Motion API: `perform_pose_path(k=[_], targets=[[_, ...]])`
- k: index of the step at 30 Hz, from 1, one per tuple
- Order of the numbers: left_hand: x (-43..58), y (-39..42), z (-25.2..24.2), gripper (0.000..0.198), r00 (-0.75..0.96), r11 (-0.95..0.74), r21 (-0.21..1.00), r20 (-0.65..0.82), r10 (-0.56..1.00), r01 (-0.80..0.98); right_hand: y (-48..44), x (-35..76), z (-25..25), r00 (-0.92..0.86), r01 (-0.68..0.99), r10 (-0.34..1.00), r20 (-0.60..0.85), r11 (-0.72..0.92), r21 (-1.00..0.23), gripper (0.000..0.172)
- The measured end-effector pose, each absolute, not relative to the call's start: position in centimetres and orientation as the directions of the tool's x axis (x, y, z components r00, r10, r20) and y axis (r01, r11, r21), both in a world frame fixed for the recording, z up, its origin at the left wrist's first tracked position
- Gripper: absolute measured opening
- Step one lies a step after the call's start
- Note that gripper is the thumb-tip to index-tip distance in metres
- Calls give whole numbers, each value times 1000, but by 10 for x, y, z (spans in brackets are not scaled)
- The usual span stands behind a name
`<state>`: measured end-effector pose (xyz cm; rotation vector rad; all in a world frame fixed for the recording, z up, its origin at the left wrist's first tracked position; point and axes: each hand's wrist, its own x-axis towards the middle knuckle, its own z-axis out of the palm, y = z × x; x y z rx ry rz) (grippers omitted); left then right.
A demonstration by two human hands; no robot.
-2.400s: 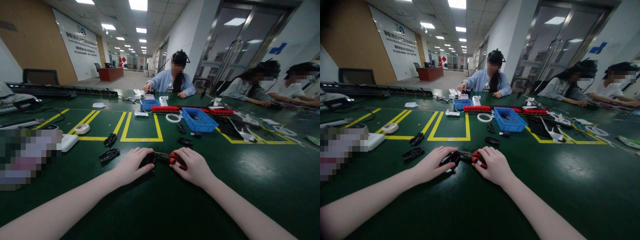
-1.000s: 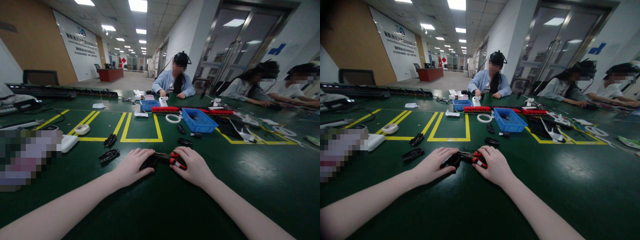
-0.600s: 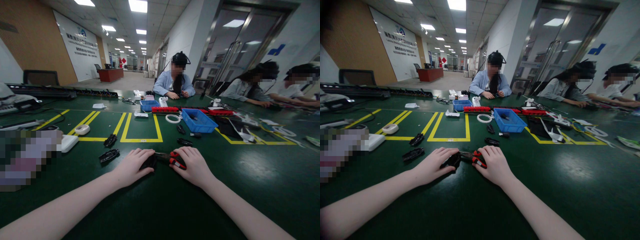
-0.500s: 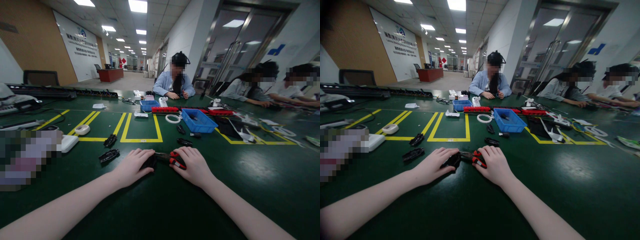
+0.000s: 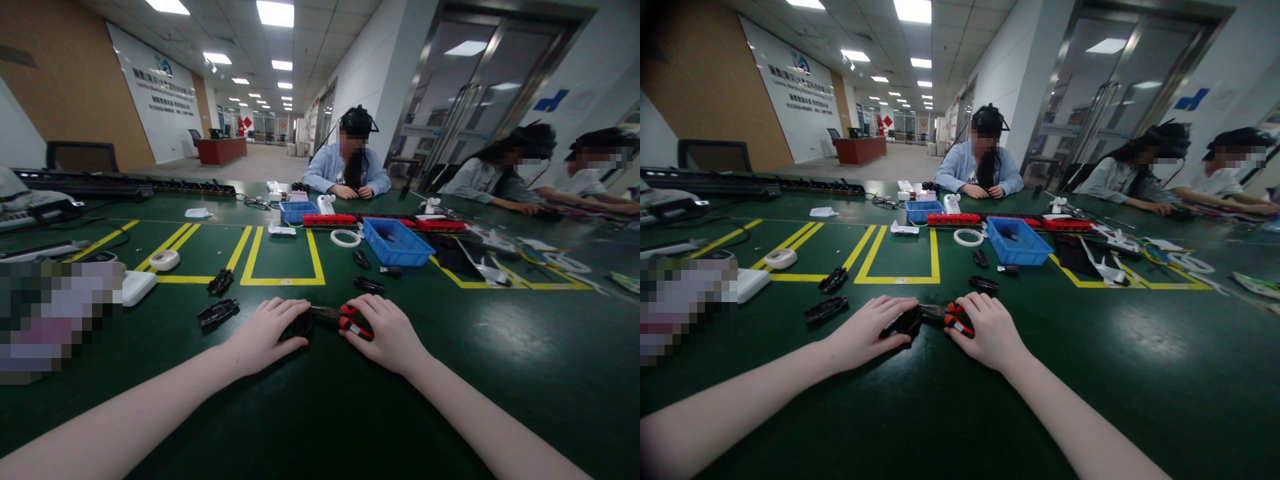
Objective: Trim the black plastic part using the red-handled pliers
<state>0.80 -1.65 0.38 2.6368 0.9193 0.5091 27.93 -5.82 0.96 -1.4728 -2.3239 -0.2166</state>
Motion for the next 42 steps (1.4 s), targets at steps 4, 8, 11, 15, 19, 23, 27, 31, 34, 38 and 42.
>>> perform_pose_path(k=[4, 8, 11, 15, 19, 23, 27, 31, 34, 38, 42], targets=[[7, -16, 3, 56, 736, -755, 389, 233, 636, 529, -58, 280, 9, -368, 899, 842, 394, 431, -82, 34], [7, -15, 1, 56, 739, -756, 388, 229, 633, 527, -57, 281, 8, -371, 901, 835, 406, 429, -60, 34], [7, -15, 0, 57, 740, -757, 384, 228, 633, 529, -57, 281, 7, -385, 898, 824, 415, 439, -38, 35], [7, -15, -1, 58, 738, -757, 383, 230, 634, 530, -56, 282, 5, -397, 895, 817, 418, 446, -22, 36], [7, -15, 0, 58, 737, -753, 384, 225, 637, 534, -56, 283, 5, -410, 890, 811, 416, 455, -10, 37], [8, -16, 1, 57, 734, -748, 387, 220, 642, 539, -56, 284, 5, -424, 886, 808, 410, 463, 2, 38], [7, -16, 1, 57, 736, -752, 385, 223, 639, 536, -57, 284, 5, -431, 884, 801, 416, 467, 16, 38], [7, -16, 2, 57, 737, -750, 385, 219, 640, 537, -57, 284, 6, -447, 881, 790, 419, 469, 55, 38], [7, -15, 1, 57, 738, -754, 380, 222, 637, 536, -58, 283, 8, -461, 876, 783, 417, 475, 76, 37], [8, -15, 0, 56, 737, -756, 382, 232, 635, 531, -58, 284, 9, -454, 876, 790, 412, 481, 43, 37], [8, -16, 1, 55, 730, -747, 396, 231, 644, 534, -56, 284, 7, -435, 880, 807, 400, 475, -2, 36]])
